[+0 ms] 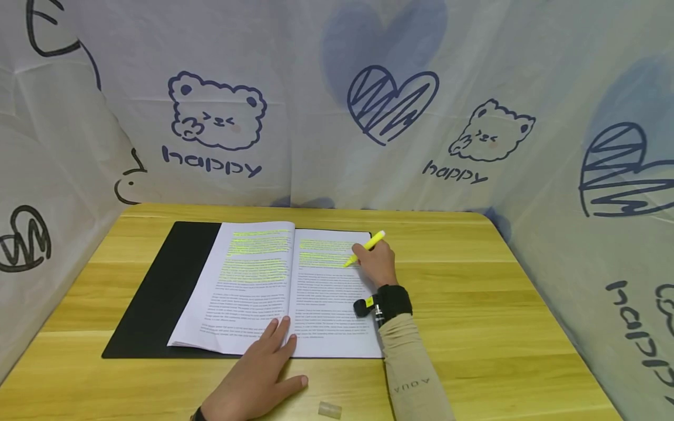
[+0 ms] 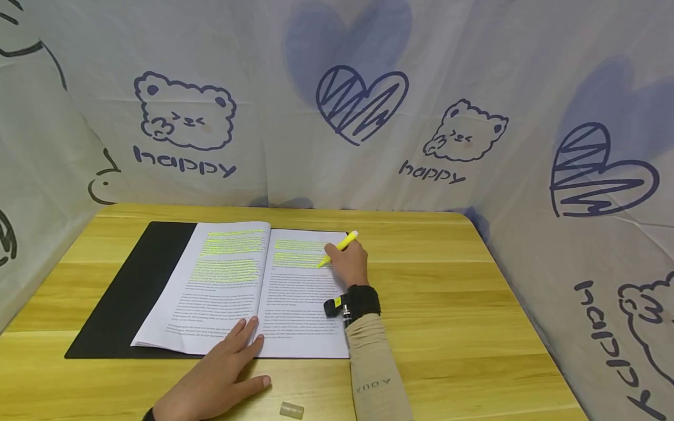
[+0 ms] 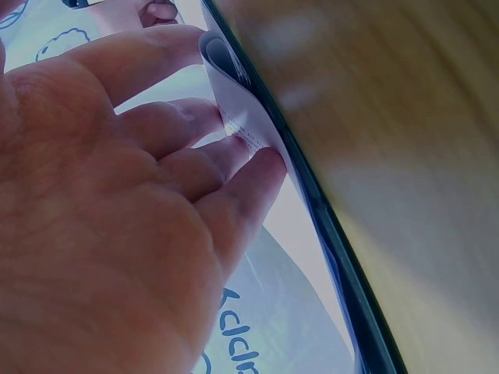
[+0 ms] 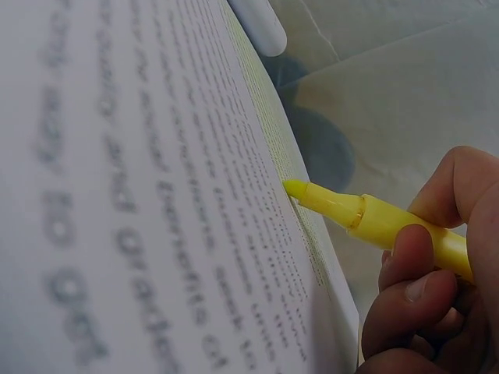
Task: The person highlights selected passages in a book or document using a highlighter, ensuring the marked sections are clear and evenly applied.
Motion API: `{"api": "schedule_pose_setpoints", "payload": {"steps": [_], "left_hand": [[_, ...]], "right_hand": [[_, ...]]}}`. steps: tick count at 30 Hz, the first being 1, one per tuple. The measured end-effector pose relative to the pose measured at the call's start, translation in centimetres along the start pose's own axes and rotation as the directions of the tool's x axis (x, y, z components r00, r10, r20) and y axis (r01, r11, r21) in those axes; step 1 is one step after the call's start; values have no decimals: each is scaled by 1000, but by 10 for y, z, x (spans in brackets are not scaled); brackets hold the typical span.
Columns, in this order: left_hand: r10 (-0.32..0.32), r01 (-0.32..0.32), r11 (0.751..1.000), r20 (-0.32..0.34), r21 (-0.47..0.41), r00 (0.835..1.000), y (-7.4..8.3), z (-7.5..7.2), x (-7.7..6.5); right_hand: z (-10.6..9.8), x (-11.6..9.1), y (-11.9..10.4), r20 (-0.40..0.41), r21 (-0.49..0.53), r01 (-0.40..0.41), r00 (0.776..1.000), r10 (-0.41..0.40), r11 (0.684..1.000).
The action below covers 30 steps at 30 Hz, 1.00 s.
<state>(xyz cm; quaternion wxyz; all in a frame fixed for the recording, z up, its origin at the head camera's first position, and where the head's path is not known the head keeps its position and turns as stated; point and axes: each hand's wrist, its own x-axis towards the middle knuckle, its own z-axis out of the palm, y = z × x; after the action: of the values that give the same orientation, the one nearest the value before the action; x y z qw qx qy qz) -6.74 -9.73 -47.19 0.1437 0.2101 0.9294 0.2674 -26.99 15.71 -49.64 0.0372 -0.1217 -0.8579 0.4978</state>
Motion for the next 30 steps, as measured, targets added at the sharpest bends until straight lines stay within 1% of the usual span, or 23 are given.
{"api": "schedule_pose_setpoints", "payload": {"steps": [6,16,30], "left_hand": [[0,0,1000,2,-6,1000,0,0,0],[-7,7,1000,10,-8,1000,1,0,-1],[2,-2,1000,-7,-7,1000,1,-1,-2]], "right_hand": [[0,0,2,-3,1,-15,1000,15,1000],[-3,0,3,-14,6,-1,1000,1,1000],[-3,3,3,-39,-42,-24,999,23,999]]}}
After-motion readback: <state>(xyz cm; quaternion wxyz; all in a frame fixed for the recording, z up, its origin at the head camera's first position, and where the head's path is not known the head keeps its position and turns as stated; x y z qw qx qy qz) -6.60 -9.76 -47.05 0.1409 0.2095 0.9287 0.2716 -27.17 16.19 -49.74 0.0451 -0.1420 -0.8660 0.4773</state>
